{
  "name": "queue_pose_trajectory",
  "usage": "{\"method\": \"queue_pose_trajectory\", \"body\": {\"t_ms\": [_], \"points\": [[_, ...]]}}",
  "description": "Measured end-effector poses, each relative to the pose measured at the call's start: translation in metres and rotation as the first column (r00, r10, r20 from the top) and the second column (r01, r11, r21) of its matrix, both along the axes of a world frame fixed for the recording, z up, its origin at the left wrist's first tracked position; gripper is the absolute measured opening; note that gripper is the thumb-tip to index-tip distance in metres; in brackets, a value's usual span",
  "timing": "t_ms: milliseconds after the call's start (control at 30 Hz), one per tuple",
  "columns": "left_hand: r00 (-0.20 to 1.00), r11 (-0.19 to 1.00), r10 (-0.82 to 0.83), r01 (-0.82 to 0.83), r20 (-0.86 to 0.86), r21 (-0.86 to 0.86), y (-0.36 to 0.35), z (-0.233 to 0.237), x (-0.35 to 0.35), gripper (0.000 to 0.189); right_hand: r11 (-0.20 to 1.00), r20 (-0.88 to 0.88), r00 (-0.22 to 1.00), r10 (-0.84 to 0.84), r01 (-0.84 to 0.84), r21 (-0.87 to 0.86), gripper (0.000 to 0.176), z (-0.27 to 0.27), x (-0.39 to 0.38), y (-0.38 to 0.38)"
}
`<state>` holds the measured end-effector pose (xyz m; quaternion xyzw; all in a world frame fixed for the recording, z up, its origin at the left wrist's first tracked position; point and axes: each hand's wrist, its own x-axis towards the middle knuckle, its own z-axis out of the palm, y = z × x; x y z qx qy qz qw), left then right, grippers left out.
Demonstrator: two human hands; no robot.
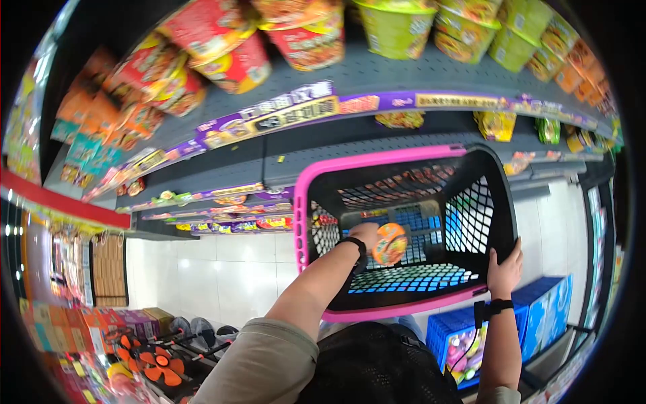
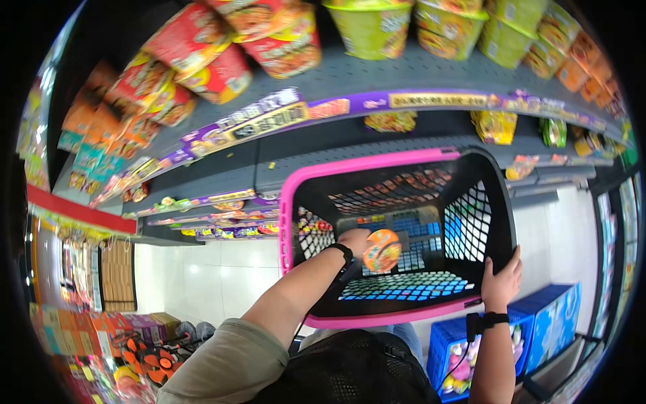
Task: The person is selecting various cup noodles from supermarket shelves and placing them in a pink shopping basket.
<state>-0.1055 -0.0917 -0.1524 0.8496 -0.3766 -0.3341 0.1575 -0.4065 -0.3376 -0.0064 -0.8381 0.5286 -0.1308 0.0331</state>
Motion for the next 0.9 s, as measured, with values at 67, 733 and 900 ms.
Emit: {"method": "queue_pose_trajectory", "body": {"t_ms": [67, 733, 900], "points": [[0.960, 0.975, 0.144, -0.179, -0.241, -0.130, -0.001, 0.090, 0.008, 0.032, 1.000, -0.019, 1.000, -0.022, 0.022, 0.017, 0.080, -0.001, 0.001, 0.000], [0.546, -0.228, 0.662, -0.506, -0.513, -0.832, 0.378, 0.489, 0.174, 0.028, 0.994, -0.029, 0.998, -0.060, 0.062, 0.086, 0.083, 0.006, 0.001, 0.007], [0.453, -0.143, 0.716, -0.650, -0.531, -0.746, 0.378, 0.503, 0.272, 0.031, 0.991, -0.024, 0.996, -0.086, 0.088, 0.100, 0.084, 0.005, 0.003, 0.009]]}}
